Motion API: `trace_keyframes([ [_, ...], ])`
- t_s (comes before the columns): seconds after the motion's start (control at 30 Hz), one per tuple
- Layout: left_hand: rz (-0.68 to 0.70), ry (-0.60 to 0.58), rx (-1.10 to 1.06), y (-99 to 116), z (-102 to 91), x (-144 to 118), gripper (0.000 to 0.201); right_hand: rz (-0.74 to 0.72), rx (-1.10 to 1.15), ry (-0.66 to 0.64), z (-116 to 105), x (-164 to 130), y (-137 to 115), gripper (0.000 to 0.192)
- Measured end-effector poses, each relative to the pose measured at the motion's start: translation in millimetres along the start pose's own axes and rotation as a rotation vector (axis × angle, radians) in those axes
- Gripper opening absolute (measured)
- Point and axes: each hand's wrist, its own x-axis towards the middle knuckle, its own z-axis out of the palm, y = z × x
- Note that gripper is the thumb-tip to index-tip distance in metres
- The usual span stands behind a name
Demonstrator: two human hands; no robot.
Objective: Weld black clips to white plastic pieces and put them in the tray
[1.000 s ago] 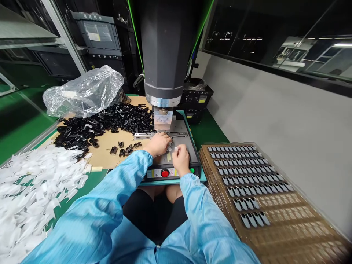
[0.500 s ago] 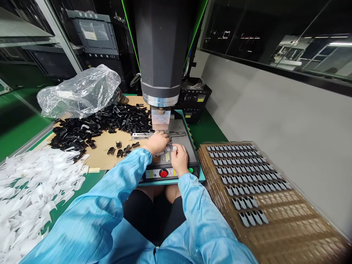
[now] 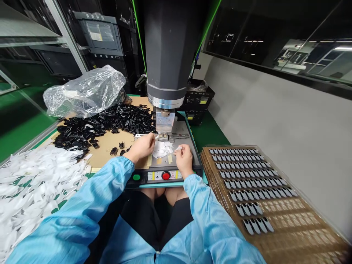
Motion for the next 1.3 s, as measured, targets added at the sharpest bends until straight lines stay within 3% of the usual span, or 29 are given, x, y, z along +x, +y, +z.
trace_keyframes([
  [0.13,-0.027,0.030,0.011,-9,4.3,14,0.017,-0.043,-0.041,0.008,2,32,-13,0.020],
  [0.33,0.055,0.061,0.008,-1,25.1,33,0.026,-0.313,-0.182,-0.103,18,72,-24,0.025],
  [0.53,0.067,0.000,0.194,12,28.4,29,0.035,-0.413,-0.437,-0.274,21,75,-20,0.041],
  [0.73,0.004,-0.060,0.317,31,23.7,23,0.039,-0.454,-0.715,-0.358,7,74,-40,0.052],
  [1.0,-0.015,-0.089,0.340,39,20.3,20,0.050,-0.403,-0.777,-0.420,3,71,-61,0.047],
  [1.2,-0.028,-0.077,0.301,46,15.3,9,0.042,-0.269,-0.734,-0.395,5,65,-61,0.051],
  [1.3,-0.015,-0.040,0.246,36,6.5,-4,0.040,-0.218,-0.716,-0.400,5,66,-63,0.052],
])
